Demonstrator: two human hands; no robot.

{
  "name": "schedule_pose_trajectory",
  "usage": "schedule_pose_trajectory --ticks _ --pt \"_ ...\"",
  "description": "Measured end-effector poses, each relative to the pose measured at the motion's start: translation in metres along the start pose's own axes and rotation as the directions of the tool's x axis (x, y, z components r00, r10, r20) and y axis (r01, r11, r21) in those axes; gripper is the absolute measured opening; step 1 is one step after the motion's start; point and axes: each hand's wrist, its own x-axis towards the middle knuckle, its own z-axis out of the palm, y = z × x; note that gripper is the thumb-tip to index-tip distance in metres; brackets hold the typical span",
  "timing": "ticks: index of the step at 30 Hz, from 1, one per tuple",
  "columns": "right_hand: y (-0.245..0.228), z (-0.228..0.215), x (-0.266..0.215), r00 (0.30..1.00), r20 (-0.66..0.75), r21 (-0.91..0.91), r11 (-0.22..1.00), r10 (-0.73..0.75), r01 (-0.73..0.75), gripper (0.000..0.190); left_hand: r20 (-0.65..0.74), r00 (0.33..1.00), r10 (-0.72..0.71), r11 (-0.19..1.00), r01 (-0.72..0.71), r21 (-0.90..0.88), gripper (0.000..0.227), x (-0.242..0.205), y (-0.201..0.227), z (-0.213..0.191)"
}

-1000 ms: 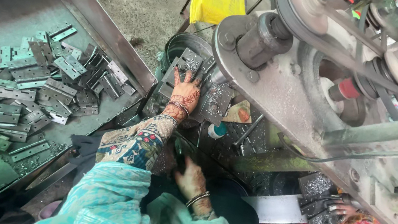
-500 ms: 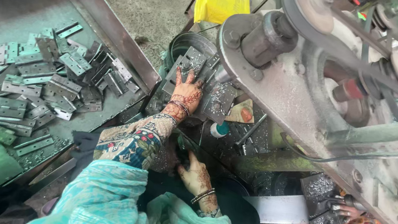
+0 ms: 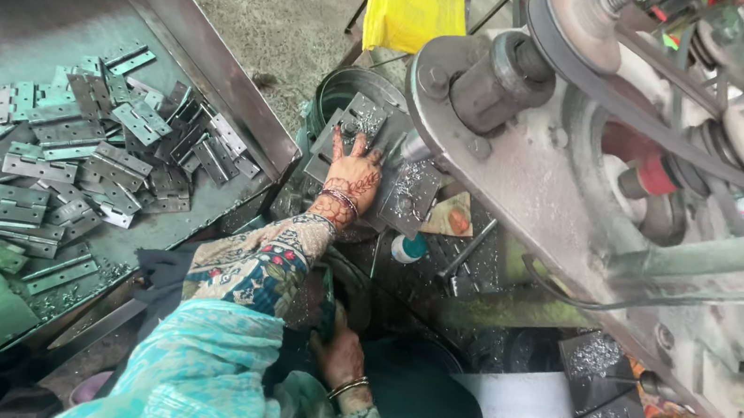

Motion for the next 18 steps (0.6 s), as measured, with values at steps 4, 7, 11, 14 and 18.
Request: schedule_pose_trajectory --ticks 4,7,11,14,18 --pt "-0.019 -0.043 0.015 0.985 0.125 -0.136 0.985 0.12 -0.103 0.067 -0.128 0.99 0.051 0.998 -0.054 -0.021 0.046 -0.023 -0.003 -0.009" --pt "-0.034 -0.064 0.025 0.99 0.137 -0.157 0.988 0.04 -0.018 0.069 0.073 0.994 0.086 0.996 -0.086 -0.003 0.037 -0.054 0.001 -0.027" --pt "-0.049 -0.066 0.029 0.99 0.133 -0.163 0.986 0.044 -0.022 0.071 0.113 0.985 0.128 0.992 -0.125 -0.035 0.028 -0.103 0.0 -0.04" --pt "-0.049 -0.066 0.024 0.989 0.137 -0.175 0.984 0.052 -0.028 0.066 -0.067 0.968 0.24 0.968 -0.234 0.088 0.027 -0.117 -0.002 -0.036" --pt "-0.048 -0.067 0.023 0.985 0.144 -0.203 0.977 0.09 -0.06 0.068 -0.094 0.967 0.238 0.967 -0.227 0.117 0.023 -0.113 -0.007 -0.032"
